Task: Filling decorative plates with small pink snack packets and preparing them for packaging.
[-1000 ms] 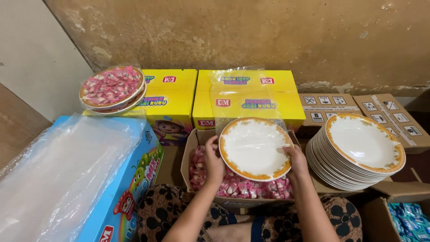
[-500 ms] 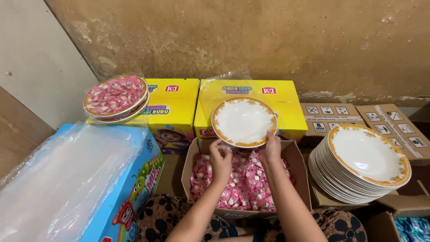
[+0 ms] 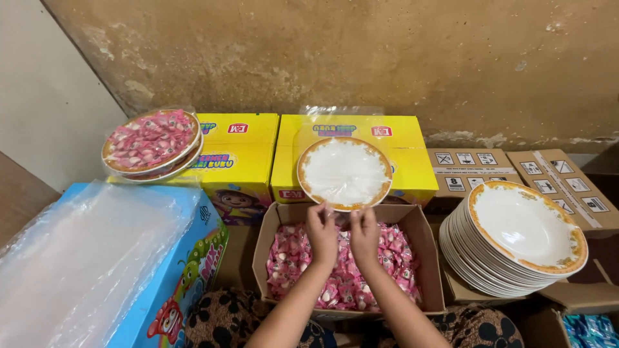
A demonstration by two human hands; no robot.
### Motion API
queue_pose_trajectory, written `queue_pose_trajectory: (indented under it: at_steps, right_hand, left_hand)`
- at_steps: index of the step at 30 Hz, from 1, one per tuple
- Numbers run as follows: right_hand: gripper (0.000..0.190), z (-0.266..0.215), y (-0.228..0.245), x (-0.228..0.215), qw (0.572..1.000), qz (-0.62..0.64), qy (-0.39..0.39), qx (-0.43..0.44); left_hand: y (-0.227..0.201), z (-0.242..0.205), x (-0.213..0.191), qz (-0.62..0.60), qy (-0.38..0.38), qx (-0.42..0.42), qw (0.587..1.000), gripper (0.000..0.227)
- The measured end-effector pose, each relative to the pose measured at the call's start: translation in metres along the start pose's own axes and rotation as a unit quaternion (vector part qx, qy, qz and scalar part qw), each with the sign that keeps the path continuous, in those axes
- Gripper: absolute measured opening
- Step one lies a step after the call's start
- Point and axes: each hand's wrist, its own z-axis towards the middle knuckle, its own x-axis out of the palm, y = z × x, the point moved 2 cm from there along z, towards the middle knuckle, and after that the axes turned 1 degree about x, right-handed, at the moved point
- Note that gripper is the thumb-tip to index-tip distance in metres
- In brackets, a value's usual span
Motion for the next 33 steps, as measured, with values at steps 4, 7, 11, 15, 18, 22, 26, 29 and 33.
queue_pose_trajectory:
  at_steps: [4,7,11,15,18,22,26,29,33]
  right_hand:
    - [0.029,0.006,0.007,-0.004,0.993,-0.092,0.059,-0.034]
    - [0.018,0.014,0.014,-0.023,0.996,-0.072,-0.029,-0.047]
    - [0.011,0.024,0.073,-0.056,0.991,0.066,-0.120,0.006]
    - [0.009,0.031,0.080,-0.072,0.988,0.099,-0.113,0.038]
    - [0.039,0.023,0.061,-0.059,0.997,0.013,-0.079,-0.023]
    - [0.070,0.017,0.029,-0.051,0.993,-0.099,-0.039,-0.056]
    - [0.008,0.026,0.033,-0.052,0.989,-0.087,-0.073,-0.094]
    - [0.007,0.030,0.060,-0.051,0.995,0.061,-0.063,0.040]
    - [0.014,0.064,0.010,-0.063,0.920,0.280,0.013,0.273]
  left_hand:
    - [0.017,0.021,-0.012,0.040,0.051,0.019,0.998,0.011]
    - [0.017,0.040,-0.031,0.021,0.031,-0.007,0.999,0.013]
    - [0.015,0.052,-0.046,-0.220,0.003,-0.159,0.962,0.022]
    - [0.015,0.061,-0.043,-0.260,0.014,-0.169,0.951,0.019]
    - [0.020,0.059,-0.040,-0.216,0.028,-0.130,0.967,0.019]
    - [0.025,0.053,-0.040,-0.165,0.033,-0.086,0.982,0.021]
    - [0.052,0.063,-0.045,-0.176,0.058,-0.171,0.968,0.024]
    - [0.060,0.076,-0.043,-0.184,0.093,-0.261,0.943,0.028]
    - [0.037,0.091,-0.045,-0.208,0.152,-0.274,0.927,0.039]
